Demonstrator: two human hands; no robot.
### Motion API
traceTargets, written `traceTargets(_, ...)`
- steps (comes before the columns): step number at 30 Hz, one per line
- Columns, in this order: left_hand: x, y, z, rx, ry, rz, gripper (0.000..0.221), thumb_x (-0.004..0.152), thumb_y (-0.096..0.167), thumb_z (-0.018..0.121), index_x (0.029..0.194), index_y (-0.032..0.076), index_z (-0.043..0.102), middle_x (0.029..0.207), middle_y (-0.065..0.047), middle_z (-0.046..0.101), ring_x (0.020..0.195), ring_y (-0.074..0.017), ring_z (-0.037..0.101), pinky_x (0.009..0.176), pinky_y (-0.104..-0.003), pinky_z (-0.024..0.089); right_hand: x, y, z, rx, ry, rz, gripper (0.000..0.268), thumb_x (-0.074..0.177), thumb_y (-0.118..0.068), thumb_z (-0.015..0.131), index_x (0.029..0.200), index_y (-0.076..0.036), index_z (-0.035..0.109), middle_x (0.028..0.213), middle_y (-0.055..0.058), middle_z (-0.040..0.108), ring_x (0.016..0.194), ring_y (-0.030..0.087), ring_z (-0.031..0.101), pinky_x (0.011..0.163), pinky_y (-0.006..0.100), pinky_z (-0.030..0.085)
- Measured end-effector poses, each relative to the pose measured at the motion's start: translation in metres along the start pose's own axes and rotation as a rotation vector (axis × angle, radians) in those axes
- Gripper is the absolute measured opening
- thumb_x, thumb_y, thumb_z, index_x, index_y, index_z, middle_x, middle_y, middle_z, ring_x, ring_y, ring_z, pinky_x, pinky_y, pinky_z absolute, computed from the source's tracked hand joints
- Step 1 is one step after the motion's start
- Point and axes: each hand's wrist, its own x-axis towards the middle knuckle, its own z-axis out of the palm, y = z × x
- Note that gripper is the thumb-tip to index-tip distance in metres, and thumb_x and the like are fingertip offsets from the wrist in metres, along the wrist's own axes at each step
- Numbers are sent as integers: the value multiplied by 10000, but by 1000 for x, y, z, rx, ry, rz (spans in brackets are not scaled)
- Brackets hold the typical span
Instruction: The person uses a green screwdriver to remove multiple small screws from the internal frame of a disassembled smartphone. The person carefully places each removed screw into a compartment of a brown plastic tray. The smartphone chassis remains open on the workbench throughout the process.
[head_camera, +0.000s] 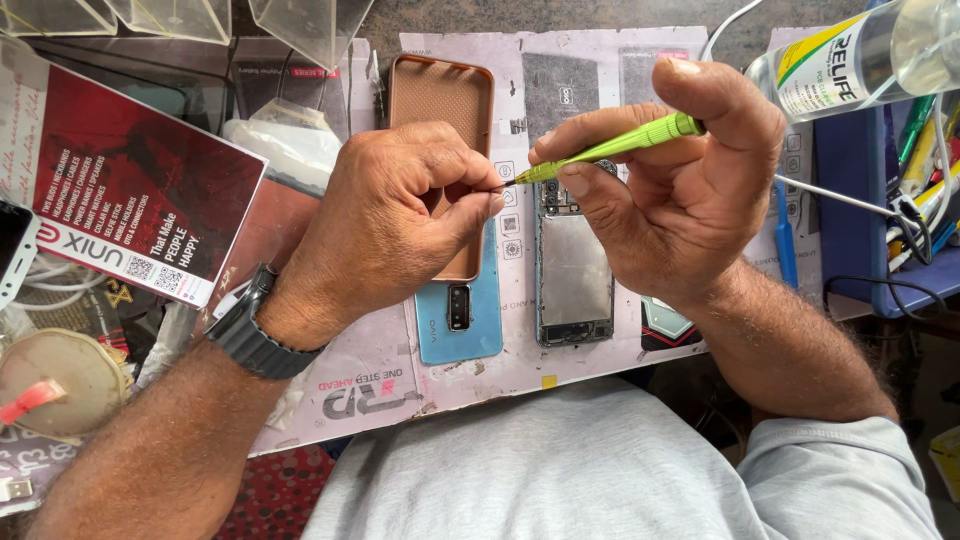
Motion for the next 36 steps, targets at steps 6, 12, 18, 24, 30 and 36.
traceTargets(6,-1,3,0,-3,55,54,39,952,69,759,919,51,749,815,-15,662,688,-82,626,566,-238,499,-4,-5,-2,7,78,-32,675,1031,83,609,1538,-103,203,1539,49,364,999,335,768,818,405,710)
traceTargets(12,-5,9,1,184,86,226,124,930,88,826,865,59,724,804,-14,637,703,-118,633,595,-283,491,-12,-12,-4,48,108,-55,695,1022,74,609,1548,-103,191,1492,110,491,953,330,790,793,410,716)
traceTargets(18,-6,10,2,295,78,339,106,923,99,831,887,80,733,800,-5,644,743,-158,625,661,-344,478,-18,-12,1,49,131,-59,701,1016,72,621,1541,-99,190,1480,130,494,939,325,796,785,405,718)
traceTargets(24,-8,9,4,290,84,358,104,930,101,831,911,79,731,816,-6,656,747,-151,624,667,-345,469,-20,-11,4,54,140,-43,717,1010,95,639,1546,-101,204,1531,97,451,951,338,793,788,409,718)
traceTargets(30,-9,8,4,301,87,342,117,921,99,836,887,76,726,794,-10,643,735,-159,620,661,-354,468,-14,-12,8,31,148,-65,689,1000,90,627,1520,-79,209,1419,177,516,924,340,784,752,398,710)
traceTargets(36,-9,9,5,359,111,354,118,922,96,836,903,68,723,793,-11,633,736,-163,624,661,-354,470,-4,-19,6,-54,85,-91,644,976,57,629,1489,-41,253,933,270,714,877,315,786,651,304,706)
